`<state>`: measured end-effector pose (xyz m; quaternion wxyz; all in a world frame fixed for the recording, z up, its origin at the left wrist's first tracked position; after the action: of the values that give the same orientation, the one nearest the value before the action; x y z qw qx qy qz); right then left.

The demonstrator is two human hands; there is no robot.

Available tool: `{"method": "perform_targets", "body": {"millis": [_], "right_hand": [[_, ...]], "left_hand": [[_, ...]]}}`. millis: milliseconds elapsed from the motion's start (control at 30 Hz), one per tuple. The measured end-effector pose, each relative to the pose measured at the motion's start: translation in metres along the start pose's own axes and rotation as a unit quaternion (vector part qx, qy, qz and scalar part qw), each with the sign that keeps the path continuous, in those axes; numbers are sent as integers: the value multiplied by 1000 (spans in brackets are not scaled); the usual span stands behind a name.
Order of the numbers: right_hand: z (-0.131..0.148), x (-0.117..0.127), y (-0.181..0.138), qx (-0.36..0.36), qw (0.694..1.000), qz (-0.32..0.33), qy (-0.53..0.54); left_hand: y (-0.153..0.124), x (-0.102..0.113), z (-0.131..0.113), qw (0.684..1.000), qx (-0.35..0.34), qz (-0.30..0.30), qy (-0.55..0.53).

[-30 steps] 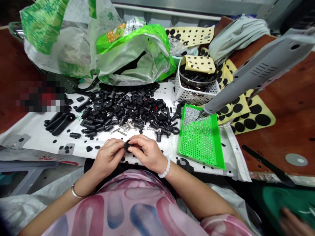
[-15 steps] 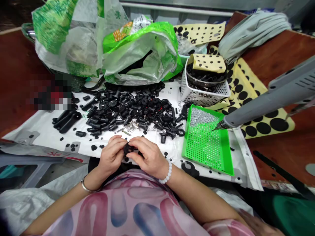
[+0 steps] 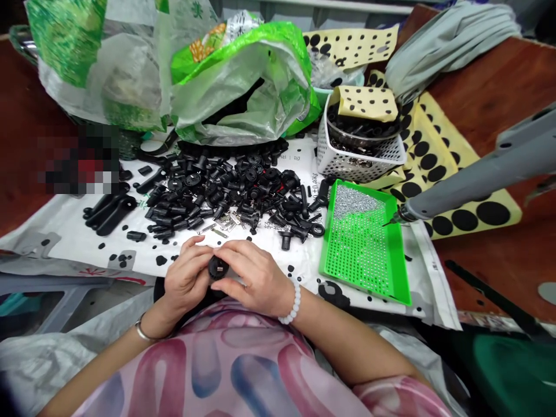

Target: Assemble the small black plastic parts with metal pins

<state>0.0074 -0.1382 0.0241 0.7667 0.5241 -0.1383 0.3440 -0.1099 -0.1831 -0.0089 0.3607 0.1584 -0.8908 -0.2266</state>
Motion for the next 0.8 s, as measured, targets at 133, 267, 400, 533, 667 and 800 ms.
{"method": "perform_targets", "body": {"millis": [133,267,400,533,667,800], "right_hand": [[-3,6,-1,-13,1000,-15,12],[-1,8,-3,-10,1000,-28,8],[2,2,-6,5,999,-31,14],[2,1,-6,6,999,-28,16],[4,8,-4,13,999,-34,25],[2,11,-5,-22,999,-34,18]], "left_hand": [[2,0,-3,1000,6,8,4],[2,0,-4,1000,8,8,0],[1,1,-7,1000,2,-1,-28],[3,2,-9,999,-6,5,-38],[5,2,-8,1000,-5,17,-24],[5,-1,-7,1000,-1,30,-7]]}}
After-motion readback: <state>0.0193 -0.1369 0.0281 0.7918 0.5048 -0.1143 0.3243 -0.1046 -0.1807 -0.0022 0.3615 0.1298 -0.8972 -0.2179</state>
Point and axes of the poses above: each hand's wrist, its own y-axis towards the middle knuckle, its own x-axis out of the back of the hand, z = x × y, the point moved 7 cm from there along y, towards the middle knuckle, and after that the axes turned 14 degrees about x, right-handed, at the moved point
